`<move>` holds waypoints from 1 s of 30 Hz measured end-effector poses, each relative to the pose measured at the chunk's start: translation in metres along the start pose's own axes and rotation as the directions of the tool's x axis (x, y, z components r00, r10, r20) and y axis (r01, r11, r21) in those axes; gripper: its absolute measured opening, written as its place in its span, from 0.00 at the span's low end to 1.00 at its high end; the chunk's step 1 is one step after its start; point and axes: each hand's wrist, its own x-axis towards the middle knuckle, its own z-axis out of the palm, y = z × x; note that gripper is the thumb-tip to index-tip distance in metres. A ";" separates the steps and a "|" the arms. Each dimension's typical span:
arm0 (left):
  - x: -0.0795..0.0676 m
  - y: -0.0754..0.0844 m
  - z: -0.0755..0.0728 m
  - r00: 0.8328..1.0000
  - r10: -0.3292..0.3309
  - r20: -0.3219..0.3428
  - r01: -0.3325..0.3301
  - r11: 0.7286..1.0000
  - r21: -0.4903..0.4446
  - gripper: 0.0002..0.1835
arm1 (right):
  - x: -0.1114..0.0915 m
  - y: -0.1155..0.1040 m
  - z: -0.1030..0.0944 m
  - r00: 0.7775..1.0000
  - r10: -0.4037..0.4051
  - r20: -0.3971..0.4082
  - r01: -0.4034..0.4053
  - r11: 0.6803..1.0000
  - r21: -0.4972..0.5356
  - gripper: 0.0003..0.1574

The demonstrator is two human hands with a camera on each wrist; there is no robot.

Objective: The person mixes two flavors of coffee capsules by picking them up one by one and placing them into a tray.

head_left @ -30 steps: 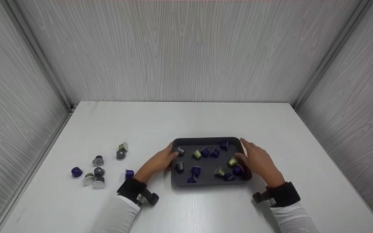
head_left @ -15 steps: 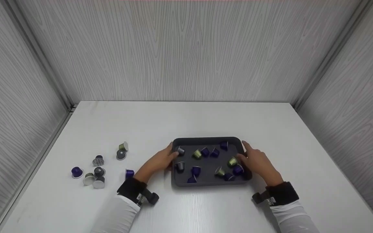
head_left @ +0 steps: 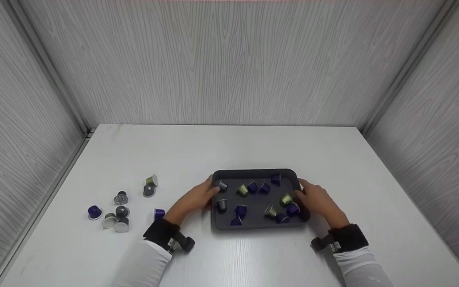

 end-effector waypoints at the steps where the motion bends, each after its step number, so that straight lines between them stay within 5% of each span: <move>1: 0.000 0.000 -0.001 1.000 -0.006 0.001 0.006 1.000 -0.002 0.37 | 0.000 0.001 0.000 1.000 -0.005 0.001 0.005 1.000 0.006 0.33; 7: -0.002 0.002 -0.007 0.999 -0.039 0.012 0.039 0.999 0.035 0.39 | -0.001 0.001 -0.002 0.999 -0.031 -0.014 0.031 0.999 0.030 0.30; 17: -0.003 0.005 -0.021 0.999 0.007 -0.053 0.001 0.989 0.151 0.37 | 0.000 0.001 -0.002 0.999 -0.026 -0.034 0.027 1.000 0.014 0.29; 30: -0.011 0.002 -0.048 0.961 0.011 -0.278 0.112 0.899 0.423 0.34 | -0.002 -0.001 -0.004 0.998 -0.041 -0.045 0.041 0.999 -0.005 0.27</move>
